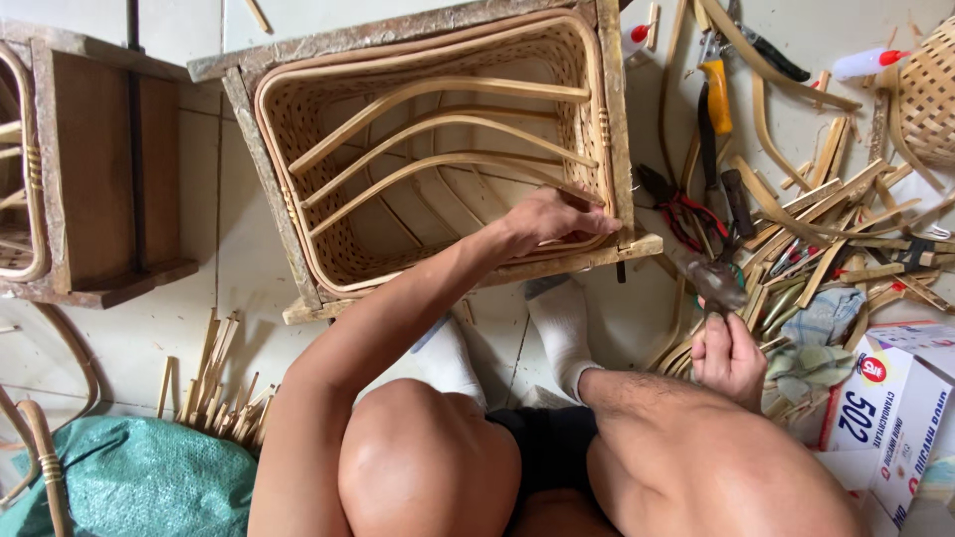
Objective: The person inserts thin wooden strips into a rectangular basket mold, bending and tucking them into place. They use a hammer to tap the strips flush and a plier to adjust the frame, continuing to add and secure strips along the basket's edge.
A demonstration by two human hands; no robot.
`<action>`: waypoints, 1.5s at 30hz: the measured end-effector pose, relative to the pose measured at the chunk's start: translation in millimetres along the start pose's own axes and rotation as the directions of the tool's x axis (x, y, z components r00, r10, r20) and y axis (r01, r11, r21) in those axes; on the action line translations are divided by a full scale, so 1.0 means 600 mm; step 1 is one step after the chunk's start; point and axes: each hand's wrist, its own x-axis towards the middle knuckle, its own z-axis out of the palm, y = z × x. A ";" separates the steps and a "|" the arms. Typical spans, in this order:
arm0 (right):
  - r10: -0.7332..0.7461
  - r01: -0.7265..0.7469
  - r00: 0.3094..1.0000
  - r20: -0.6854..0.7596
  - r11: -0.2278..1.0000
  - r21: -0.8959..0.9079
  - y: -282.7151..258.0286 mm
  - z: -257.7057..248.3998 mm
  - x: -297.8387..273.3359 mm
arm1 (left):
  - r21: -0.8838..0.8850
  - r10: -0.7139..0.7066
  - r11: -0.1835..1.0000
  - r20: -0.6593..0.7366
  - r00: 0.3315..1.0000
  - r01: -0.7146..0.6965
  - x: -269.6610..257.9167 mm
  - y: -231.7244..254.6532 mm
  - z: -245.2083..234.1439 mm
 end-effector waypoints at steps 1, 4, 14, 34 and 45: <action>-0.004 0.004 1.000 -0.006 0.999 0.042 0.001 -0.003 -0.008 | -0.012 -0.016 1.000 -0.009 1.000 0.016 0.002 0.001 0.001; -0.186 0.185 0.982 0.041 0.982 0.037 -0.013 -0.009 0.012 | 0.173 0.026 0.985 -0.011 1.000 -0.023 0.004 0.002 0.006; -0.469 0.550 0.818 0.333 0.807 -0.216 -0.097 0.057 0.201 | -0.103 0.054 0.993 -0.104 0.993 -0.064 0.004 -0.004 0.010; -0.518 0.566 0.797 0.310 0.820 -0.086 -0.275 0.122 0.328 | 0.987 0.799 0.164 -0.133 0.587 0.000 -0.052 0.182 -0.218; -0.332 0.390 0.861 0.385 0.917 -0.081 -0.304 0.147 0.337 | 0.931 0.584 -0.057 -0.263 0.768 0.361 0.101 0.093 -0.356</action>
